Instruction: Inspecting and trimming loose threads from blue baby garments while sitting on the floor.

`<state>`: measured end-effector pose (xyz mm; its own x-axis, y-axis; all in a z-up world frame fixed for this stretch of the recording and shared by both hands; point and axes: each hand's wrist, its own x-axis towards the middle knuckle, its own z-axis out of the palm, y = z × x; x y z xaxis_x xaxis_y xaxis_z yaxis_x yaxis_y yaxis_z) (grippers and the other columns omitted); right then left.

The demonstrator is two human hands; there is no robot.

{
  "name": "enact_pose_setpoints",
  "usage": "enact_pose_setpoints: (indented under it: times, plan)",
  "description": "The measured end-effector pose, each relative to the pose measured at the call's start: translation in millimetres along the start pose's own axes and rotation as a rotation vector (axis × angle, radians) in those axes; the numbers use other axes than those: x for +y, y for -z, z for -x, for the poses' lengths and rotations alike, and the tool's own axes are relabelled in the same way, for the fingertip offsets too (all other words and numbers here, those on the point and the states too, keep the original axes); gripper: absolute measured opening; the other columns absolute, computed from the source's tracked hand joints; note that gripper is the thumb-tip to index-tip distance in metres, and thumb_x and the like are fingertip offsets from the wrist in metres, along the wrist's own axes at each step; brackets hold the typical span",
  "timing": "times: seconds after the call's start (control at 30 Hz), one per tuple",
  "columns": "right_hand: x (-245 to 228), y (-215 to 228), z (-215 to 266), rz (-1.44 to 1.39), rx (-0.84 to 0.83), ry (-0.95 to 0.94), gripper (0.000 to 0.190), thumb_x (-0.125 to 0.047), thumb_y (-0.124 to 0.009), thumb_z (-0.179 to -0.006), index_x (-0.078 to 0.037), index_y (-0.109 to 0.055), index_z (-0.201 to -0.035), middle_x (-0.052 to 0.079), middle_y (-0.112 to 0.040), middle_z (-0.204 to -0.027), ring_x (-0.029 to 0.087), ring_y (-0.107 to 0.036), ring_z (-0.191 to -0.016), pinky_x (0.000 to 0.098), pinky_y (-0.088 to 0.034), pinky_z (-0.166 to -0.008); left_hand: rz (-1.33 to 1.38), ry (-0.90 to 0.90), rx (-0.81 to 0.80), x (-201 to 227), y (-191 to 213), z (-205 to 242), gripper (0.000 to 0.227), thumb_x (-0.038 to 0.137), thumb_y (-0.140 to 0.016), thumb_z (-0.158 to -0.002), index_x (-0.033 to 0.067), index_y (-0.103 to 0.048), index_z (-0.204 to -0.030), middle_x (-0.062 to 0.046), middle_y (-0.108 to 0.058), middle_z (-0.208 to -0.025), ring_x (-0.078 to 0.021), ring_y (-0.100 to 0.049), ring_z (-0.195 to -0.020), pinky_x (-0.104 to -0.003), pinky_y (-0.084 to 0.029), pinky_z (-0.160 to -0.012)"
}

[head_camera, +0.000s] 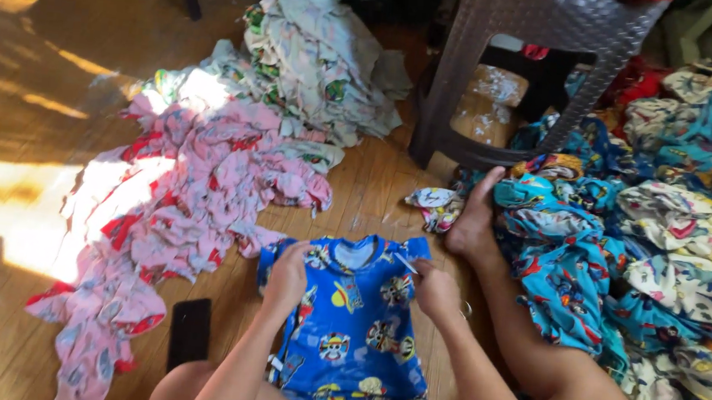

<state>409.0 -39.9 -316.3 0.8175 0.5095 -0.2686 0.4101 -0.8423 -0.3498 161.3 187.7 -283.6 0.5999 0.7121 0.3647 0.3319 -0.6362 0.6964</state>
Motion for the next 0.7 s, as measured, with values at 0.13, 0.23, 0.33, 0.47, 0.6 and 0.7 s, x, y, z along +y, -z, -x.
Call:
enact_pose_setpoints:
  times: [0.13,0.23,0.33,0.47,0.6,0.7]
  plan:
    - [12.8,-37.4,-29.1,-0.016,0.066,0.151,0.040,-0.028,-0.066,-0.088,-0.037,-0.072,-0.126,-0.004,-0.072,-0.131,0.031,-0.074,-0.107,0.0461,-0.062,-0.091,-0.374,0.053,-0.438,-42.2,-32.6,2.2,0.055,0.027,-0.053,-0.102,0.0321,-0.035,-0.154,-0.011,-0.037,-0.161,-0.0350,-0.032,-0.151,-0.057,-0.038,-0.115]
    - [13.2,-8.6,-16.2,-0.052,0.000,0.093,0.038,-0.028,-0.069,-0.084,-0.030,-0.075,-0.122,0.001,-0.076,-0.118,0.031,-0.073,-0.103,0.0423,-0.060,-0.089,-0.430,0.175,-0.540,-65.5,-35.2,8.8,0.073,0.039,-0.056,-0.099,0.0384,-0.020,-0.163,-0.010,-0.018,-0.172,-0.0385,-0.018,-0.157,-0.059,-0.029,-0.120]
    - [22.4,50.6,-17.9,-0.134,0.008,0.191,0.033,-0.026,-0.071,-0.082,-0.017,-0.076,-0.114,0.010,-0.077,-0.104,0.036,-0.068,-0.088,0.0424,-0.056,-0.083,-0.340,0.068,-0.362,-57.2,-21.7,8.6,0.067,0.037,-0.063,-0.093,0.0232,-0.038,-0.154,-0.012,-0.024,-0.169,-0.0396,-0.025,-0.154,-0.054,-0.030,-0.119]
    - [-100.4,221.6,8.8,-0.743,0.684,-0.161,0.087,-0.064,-0.017,-0.099,0.001,-0.032,-0.156,0.011,-0.030,-0.166,0.029,-0.034,-0.149,0.0348,-0.019,-0.125,-0.168,0.163,-0.200,-29.6,14.1,28.2,0.050,0.033,-0.068,-0.090,0.0140,-0.063,-0.136,-0.021,-0.039,-0.161,-0.0385,-0.043,-0.145,-0.045,-0.043,-0.111]
    - [99.7,193.9,-31.8,-0.121,0.095,0.028,0.030,-0.029,-0.061,-0.094,-0.002,-0.074,-0.091,0.016,-0.072,-0.072,0.037,-0.062,-0.061,0.0453,-0.053,-0.066,-0.173,0.286,-0.202,-3.3,45.9,52.7,0.044,0.038,-0.066,-0.090,0.0153,-0.070,-0.128,-0.017,-0.043,-0.160,-0.0339,-0.047,-0.142,-0.044,-0.044,-0.109]
    - [169.0,171.9,-88.9,0.047,0.089,0.144,0.031,-0.035,-0.068,-0.087,-0.005,-0.077,-0.091,0.018,-0.075,-0.084,0.042,-0.066,-0.073,0.0474,-0.054,-0.074,-0.250,0.474,-0.252,-7.5,50.8,68.7,0.041,0.045,-0.061,-0.093,0.0203,-0.074,-0.123,-0.006,-0.046,-0.159,-0.0273,-0.046,-0.145,-0.050,-0.040,-0.110]
